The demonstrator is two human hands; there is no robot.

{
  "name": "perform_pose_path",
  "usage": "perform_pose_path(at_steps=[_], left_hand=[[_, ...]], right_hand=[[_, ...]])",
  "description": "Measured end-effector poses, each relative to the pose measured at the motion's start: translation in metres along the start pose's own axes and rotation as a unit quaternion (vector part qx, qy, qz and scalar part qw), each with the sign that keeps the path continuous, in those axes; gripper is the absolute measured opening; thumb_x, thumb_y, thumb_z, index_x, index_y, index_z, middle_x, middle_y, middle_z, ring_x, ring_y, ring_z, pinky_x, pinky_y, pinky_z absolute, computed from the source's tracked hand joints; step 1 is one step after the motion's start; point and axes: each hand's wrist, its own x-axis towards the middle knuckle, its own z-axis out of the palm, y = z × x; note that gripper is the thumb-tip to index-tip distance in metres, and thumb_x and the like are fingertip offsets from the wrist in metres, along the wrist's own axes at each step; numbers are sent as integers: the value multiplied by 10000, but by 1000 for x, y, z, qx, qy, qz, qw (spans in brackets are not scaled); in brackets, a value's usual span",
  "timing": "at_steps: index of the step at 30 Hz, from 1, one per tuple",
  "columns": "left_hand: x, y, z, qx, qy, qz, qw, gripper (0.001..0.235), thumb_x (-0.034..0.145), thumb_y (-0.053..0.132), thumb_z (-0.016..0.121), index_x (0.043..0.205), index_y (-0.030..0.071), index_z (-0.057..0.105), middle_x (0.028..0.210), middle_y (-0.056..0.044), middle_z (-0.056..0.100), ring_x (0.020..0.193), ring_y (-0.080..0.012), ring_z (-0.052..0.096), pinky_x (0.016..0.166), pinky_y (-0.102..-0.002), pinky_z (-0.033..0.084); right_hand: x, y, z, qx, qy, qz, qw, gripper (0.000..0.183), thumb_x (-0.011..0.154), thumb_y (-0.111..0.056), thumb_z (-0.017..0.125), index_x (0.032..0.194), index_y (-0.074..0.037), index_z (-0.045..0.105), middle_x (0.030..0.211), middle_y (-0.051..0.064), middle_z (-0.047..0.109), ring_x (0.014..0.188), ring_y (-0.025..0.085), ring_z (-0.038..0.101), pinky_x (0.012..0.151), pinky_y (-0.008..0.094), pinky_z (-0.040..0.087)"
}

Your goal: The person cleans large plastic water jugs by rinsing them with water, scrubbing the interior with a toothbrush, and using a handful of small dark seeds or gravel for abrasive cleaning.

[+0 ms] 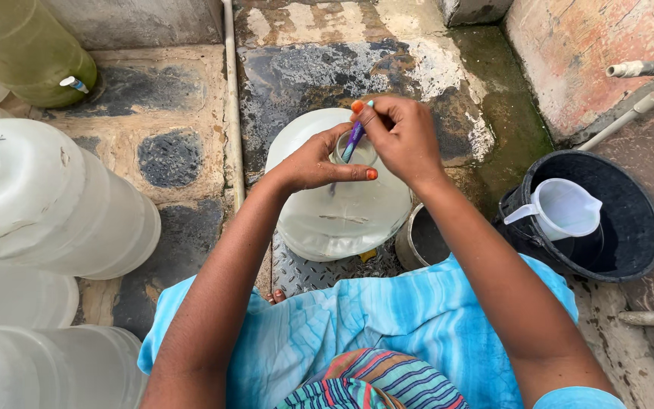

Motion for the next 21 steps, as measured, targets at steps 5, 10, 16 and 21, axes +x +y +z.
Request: perform_pose_path(at_steps=[5,10,16,21], left_hand=[[0,-3,2,3,8,-27,1000,753,727,433,894,1324,77,604,1174,-74,726,1171,-203,658,1050,-354,495],[2,-5,0,7,14,-15,1000,770,713,435,908,1321,77,600,1190,-76,717,1186,-204,651,1051,-354,488],[1,-4,2,14,14,33,999,876,721,446,899,1420,98,503,1214,-71,707,1185,-198,644,1054,-348,460],[1,-5,-2,22,23,-8,999,727,718,439,900,1291,86,624,1175,-73,728,1159,-198,664,1031,-349,498]], right_hand=[[4,-11,-26,163,31,-31,986,241,1064,-216,644,975,-34,774,843,38,752,700,52,694,585,197,551],[-7,-30,-67,143,69,-59,986,297,1150,-201,616,968,-18,762,828,65,722,720,92,684,629,209,531],[-2,-7,6,29,-37,17,999,315,1036,-260,632,882,-25,775,720,69,724,617,149,651,548,260,467],[7,-8,-29,162,18,-20,986,340,1112,-327,601,978,-51,745,845,33,726,716,70,665,628,205,544]])
